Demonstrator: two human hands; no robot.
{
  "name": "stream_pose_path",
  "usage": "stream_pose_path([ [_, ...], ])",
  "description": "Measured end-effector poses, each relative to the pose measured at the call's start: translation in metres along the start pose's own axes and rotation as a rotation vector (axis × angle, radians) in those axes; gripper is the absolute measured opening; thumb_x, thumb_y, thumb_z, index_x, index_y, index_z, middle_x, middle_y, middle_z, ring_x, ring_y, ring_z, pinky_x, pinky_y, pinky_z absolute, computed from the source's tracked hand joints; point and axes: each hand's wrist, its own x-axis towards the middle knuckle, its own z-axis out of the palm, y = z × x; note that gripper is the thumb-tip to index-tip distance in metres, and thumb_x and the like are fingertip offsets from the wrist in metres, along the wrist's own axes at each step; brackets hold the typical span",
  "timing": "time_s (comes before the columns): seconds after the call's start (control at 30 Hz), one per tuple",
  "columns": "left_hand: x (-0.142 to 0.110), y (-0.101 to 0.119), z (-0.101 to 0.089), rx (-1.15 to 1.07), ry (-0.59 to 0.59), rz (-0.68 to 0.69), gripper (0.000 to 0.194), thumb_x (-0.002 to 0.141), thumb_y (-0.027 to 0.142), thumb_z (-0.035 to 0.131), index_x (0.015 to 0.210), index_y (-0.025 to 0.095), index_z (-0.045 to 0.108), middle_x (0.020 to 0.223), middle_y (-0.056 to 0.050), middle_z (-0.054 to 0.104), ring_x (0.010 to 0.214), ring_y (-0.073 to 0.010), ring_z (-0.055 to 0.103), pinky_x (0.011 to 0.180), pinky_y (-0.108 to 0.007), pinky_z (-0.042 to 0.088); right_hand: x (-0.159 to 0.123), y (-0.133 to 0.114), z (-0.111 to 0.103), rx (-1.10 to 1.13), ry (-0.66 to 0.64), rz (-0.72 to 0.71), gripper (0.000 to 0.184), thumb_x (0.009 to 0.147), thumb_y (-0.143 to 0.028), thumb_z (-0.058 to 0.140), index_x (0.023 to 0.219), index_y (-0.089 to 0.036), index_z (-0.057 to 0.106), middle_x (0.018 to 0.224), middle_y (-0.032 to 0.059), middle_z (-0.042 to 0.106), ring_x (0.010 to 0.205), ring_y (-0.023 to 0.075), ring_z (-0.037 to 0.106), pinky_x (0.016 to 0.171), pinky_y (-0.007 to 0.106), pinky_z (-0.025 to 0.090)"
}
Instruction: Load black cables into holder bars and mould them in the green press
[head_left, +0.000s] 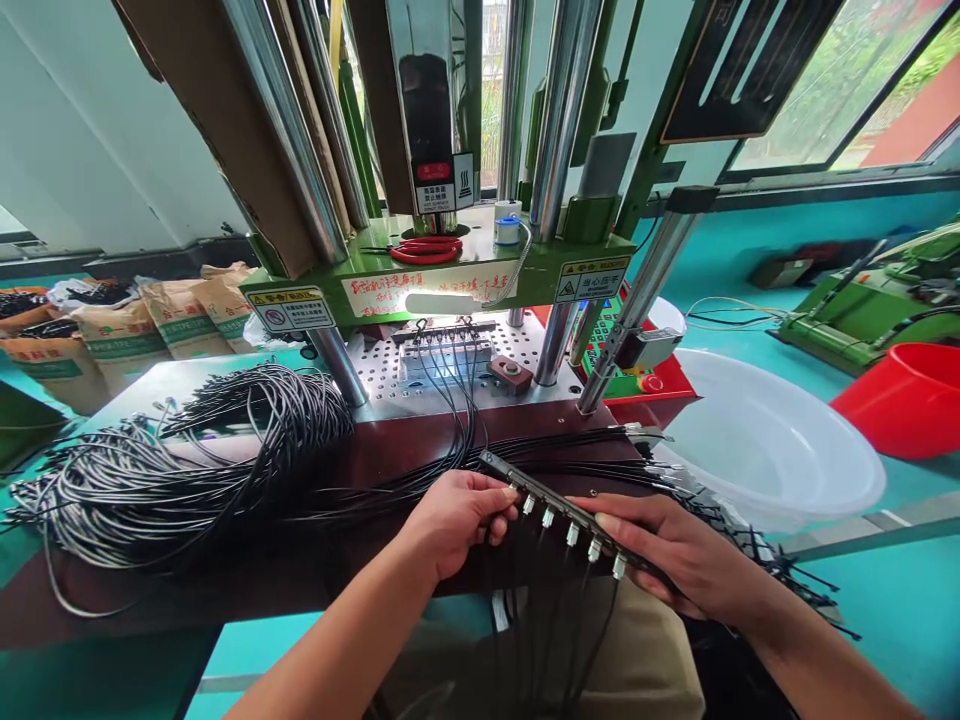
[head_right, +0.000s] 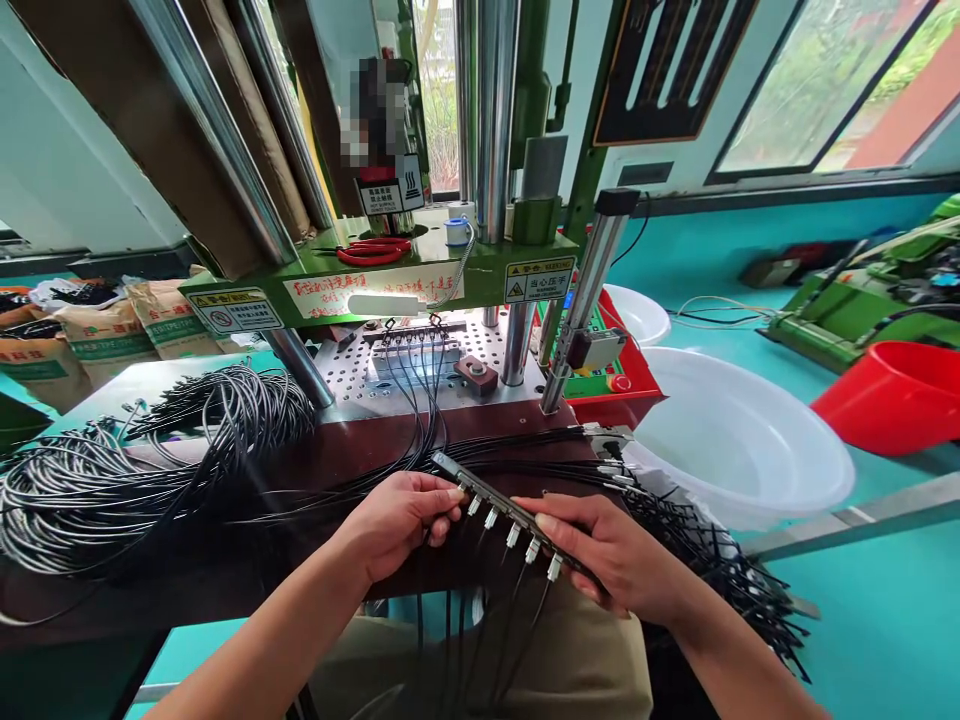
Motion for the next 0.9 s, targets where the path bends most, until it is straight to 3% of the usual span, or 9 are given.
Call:
stream_pose_path([
  [0.17, -0.005, 0.000, 0.005, 0.054, -0.004, 0.102, 0.025, 0.069, 0.030, 0.074, 0.080, 0.010, 0.064, 0.074, -0.004, 0.061, 0.057, -0.0082, 0.056, 0.050, -0.019, 0.045, 0.001, 0.006, -0.001, 0.105, 0.035, -0.050, 0.051, 0.085, -0.050, 0.058, 0.129, -0.023, 0.056, 0.065, -0.0032, 0.046, 0.042, 0.0021, 0.033, 0.035, 0.015, 0.018],
  [0.3, -0.007, -0.001, 0.006, 0.050, -0.125, -0.008, 0.030, 0.068, 0.032, 0.076, 0.082, 0.008, 0.066, 0.077, -0.007, 0.064, 0.059, -0.0099, 0.059, 0.061, -0.025, 0.052, 0.001, 0.009, -0.002, 0.132, 0.041, -0.072, 0.048, 0.086, -0.048, 0.058, 0.127, -0.022, 0.057, 0.065, -0.0042, 0.043, 0.043, 0.0016, 0.032, 0.037, 0.015, 0.018],
  [0.4, -0.006, -0.003, 0.006, 0.052, -0.113, -0.077, 0.027, 0.070, 0.032, 0.074, 0.076, 0.008, 0.065, 0.069, -0.007, 0.064, 0.052, -0.0101, 0.058, 0.060, -0.027, 0.053, 0.000, 0.008, -0.002, 0.110, 0.032, -0.059, 0.049, 0.086, -0.049, 0.057, 0.127, -0.022, 0.057, 0.065, -0.0039, 0.045, 0.042, 0.0016, 0.034, 0.037, 0.015, 0.020],
  [0.7, -0.007, -0.001, 0.011, -0.006, -0.039, -0.092, 0.020, 0.072, 0.025, 0.071, 0.068, 0.009, 0.060, 0.063, -0.005, 0.062, 0.051, -0.0102, 0.058, 0.057, -0.024, 0.052, 0.000, 0.002, -0.003, 0.013, -0.009, -0.017, 0.056, 0.087, -0.051, 0.053, 0.134, -0.020, 0.051, 0.058, -0.0045, 0.045, 0.039, 0.0029, 0.036, 0.033, 0.014, 0.021],
  [0.9, -0.004, -0.005, 0.010, 0.007, -0.054, -0.068, 0.028, 0.066, 0.033, 0.075, 0.068, 0.010, 0.061, 0.065, -0.005, 0.062, 0.053, -0.0116, 0.058, 0.060, -0.027, 0.050, 0.002, 0.007, -0.002, 0.011, -0.008, -0.018, 0.059, 0.085, -0.051, 0.057, 0.133, -0.019, 0.051, 0.057, -0.0041, 0.047, 0.038, 0.0036, 0.035, 0.033, 0.015, 0.020],
])
